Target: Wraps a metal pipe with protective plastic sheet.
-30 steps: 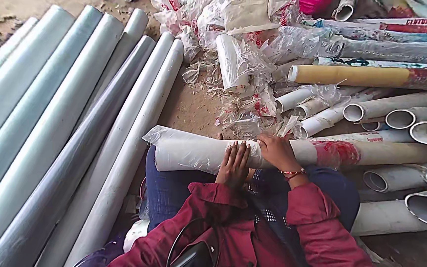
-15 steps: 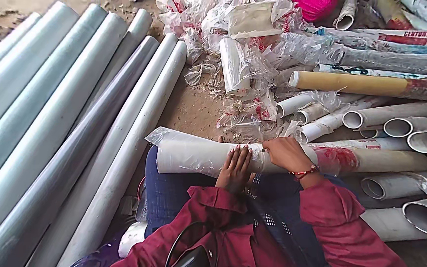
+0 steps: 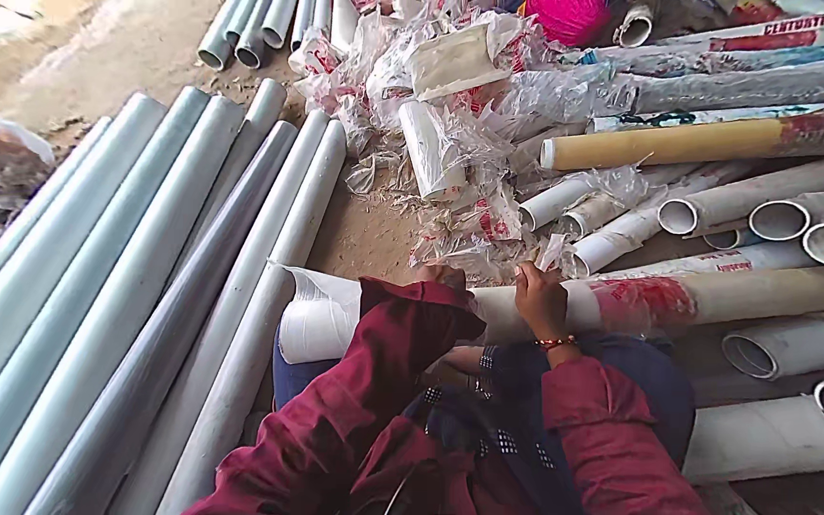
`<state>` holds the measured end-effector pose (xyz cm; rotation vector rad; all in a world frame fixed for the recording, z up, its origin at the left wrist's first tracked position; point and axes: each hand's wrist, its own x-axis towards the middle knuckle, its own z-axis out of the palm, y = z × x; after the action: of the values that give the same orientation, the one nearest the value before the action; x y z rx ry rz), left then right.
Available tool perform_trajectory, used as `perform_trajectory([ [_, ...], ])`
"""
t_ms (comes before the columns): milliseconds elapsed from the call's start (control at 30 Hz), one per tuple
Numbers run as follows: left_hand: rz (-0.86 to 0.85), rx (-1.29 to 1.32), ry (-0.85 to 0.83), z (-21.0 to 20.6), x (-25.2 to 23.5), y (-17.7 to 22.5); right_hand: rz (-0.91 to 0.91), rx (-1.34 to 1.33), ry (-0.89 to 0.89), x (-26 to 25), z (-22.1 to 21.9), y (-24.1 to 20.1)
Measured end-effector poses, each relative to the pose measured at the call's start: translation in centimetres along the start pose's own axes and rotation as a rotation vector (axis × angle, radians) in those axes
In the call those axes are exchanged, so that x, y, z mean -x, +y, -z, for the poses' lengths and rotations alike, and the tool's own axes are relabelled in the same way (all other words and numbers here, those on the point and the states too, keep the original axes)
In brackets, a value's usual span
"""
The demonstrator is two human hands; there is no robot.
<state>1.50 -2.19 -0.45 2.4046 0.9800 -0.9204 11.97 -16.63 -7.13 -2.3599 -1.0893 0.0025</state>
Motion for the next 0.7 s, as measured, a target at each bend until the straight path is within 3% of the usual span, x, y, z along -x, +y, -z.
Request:
perform_trajectory([
  [67, 0.002, 0.061, 0.175, -2.1, 3.5, 0.1, 0.058, -0.054, 0.02, 0.1, -0.1, 0.3],
  [200, -0.151, 0.098, 0.844, -10.3, 3.1, -2.4, 0.183, -0.178, -0.203, -0.1, 0.8, -1.2],
  [333, -0.207, 0.083, 0.952, -11.1, 2.6, -2.6, 0.349, -0.076, -0.515, -1.2, 1.7, -3.4],
  [500, -0.221, 0.059, 1.017, -11.4, 2.2, -2.8, 0.362, 0.12, -0.832, -3.0, 3.0, -5.4],
  [700, -0.238, 0.057, 1.051, -11.7, 2.0, -3.0, 0.414, 0.319, -0.981, -4.1, 4.1, -7.4],
])
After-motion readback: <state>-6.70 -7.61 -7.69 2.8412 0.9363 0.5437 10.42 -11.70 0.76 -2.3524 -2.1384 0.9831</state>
